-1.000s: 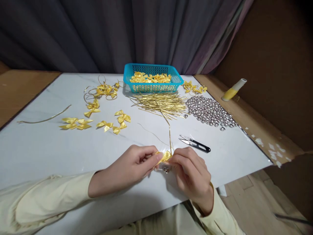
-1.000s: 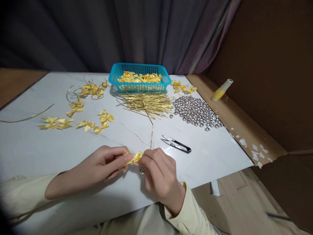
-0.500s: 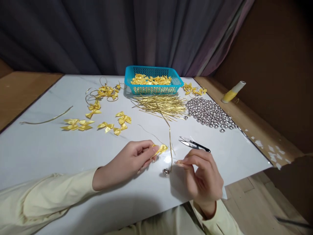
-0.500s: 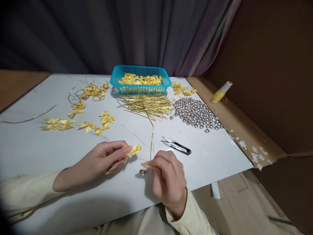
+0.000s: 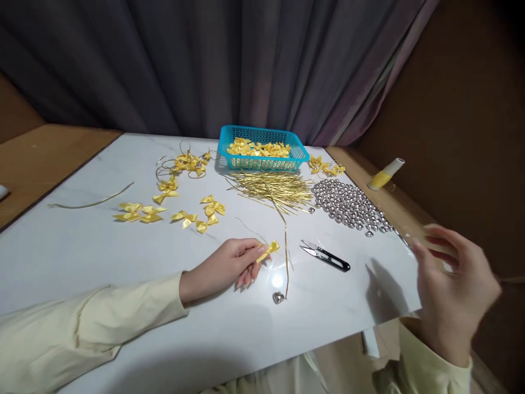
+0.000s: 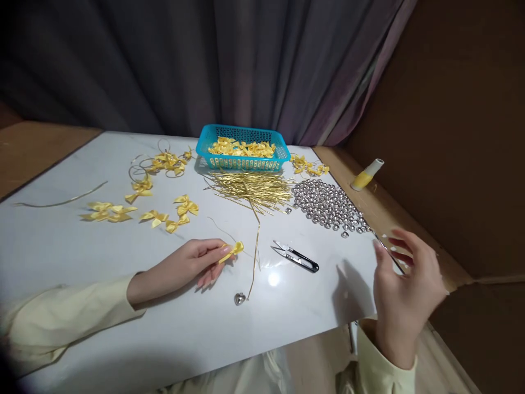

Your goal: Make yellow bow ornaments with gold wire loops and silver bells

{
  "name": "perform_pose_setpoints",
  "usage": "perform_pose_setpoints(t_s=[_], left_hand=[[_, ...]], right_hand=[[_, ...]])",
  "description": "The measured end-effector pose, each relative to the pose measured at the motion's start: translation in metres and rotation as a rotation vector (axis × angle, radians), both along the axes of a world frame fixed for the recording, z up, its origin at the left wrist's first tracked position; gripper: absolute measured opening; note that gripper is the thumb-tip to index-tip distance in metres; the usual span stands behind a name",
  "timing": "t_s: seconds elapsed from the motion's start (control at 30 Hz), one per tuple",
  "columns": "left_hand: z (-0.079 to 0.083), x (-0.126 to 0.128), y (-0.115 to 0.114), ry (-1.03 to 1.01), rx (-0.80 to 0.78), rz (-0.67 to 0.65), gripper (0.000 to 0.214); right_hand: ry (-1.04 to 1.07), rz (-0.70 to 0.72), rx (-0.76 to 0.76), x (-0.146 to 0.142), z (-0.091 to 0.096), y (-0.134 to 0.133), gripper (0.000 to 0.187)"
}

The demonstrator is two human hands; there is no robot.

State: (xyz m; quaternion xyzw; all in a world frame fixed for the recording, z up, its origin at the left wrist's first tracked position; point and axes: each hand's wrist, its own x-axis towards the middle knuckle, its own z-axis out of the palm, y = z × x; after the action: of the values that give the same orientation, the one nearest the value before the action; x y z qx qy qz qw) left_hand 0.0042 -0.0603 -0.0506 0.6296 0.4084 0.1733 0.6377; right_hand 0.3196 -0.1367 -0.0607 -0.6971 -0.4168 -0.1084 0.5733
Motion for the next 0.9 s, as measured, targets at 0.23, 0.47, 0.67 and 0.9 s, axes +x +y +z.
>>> perform_pose_setpoints(t_s=[0.23, 0.47, 0.67, 0.9], left_hand=[[0.003, 0.0, 0.006, 0.0, -0.022, -0.073, 0.042], [0.002, -0.003, -0.001, -0.021, 0.043, -0.157, 0.034], [0.001, -0.007, -0.01, 0.076, 0.501, -0.256, 0.031], [0.002, -0.008, -0.015, 0.166, 0.634, -0.275, 0.028]], right_hand=[[-0.138, 0.455, -0.324, -0.05, 0.0, -0.011, 0.026], [-0.009, 0.93, -0.372, -0.136, 0.006, 0.007, 0.016], [0.277, 1.081, -0.452, -0.147, -0.004, 0.01, 0.014], [0.704, 1.2, -0.413, -0.151, -0.007, 0.009, 0.015]])
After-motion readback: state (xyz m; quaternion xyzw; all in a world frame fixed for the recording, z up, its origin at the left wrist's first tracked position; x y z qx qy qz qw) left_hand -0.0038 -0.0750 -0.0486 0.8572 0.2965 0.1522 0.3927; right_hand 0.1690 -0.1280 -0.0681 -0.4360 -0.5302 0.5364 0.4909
